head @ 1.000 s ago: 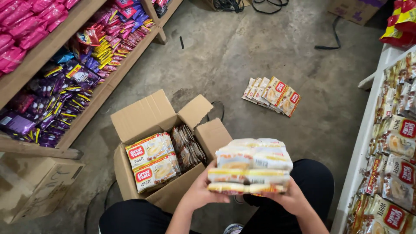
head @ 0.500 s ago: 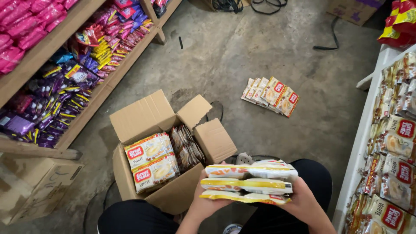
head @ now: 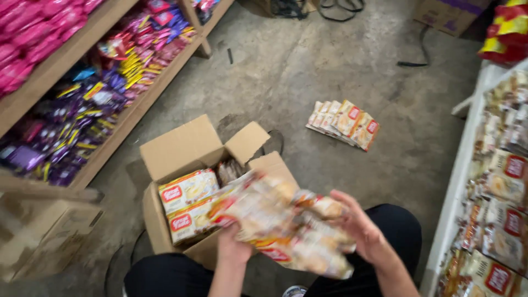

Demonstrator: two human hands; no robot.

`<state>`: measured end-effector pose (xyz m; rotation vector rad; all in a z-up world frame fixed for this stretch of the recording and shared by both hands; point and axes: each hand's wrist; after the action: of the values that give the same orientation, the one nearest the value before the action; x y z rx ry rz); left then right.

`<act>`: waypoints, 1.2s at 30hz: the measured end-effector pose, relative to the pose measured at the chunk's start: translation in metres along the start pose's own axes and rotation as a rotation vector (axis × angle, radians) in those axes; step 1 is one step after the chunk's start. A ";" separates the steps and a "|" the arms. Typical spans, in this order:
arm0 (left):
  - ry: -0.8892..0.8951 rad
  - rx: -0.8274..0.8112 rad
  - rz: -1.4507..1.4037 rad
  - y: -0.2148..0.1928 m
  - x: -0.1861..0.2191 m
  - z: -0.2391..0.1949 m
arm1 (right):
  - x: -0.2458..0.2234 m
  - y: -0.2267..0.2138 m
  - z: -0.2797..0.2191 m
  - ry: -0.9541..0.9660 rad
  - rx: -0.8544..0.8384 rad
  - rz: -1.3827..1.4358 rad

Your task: The person unpacks and sorts coffee sachets from a cardboard box on the floor.

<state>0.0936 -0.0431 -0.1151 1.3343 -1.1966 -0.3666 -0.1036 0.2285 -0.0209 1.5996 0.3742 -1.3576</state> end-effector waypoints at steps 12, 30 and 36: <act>-0.105 0.697 0.114 -0.015 -0.046 -0.028 | 0.135 -0.009 -0.028 0.791 0.391 0.028; -0.122 0.485 0.456 -0.007 0.028 0.002 | 0.142 0.013 0.028 0.889 0.002 0.012; -0.303 0.265 0.785 0.002 0.045 0.032 | 0.156 -0.001 0.061 0.875 0.126 -0.236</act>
<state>0.0855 -0.0953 -0.1001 0.9364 -1.9625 0.1721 -0.0883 0.1265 -0.1531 2.2594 1.0355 -0.7751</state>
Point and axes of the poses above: each hand's wrist, its own z-axis towards the middle knuckle, its own y-axis out of the palm, x = y × z, and after that the axes turned 1 degree about -z, right-handed
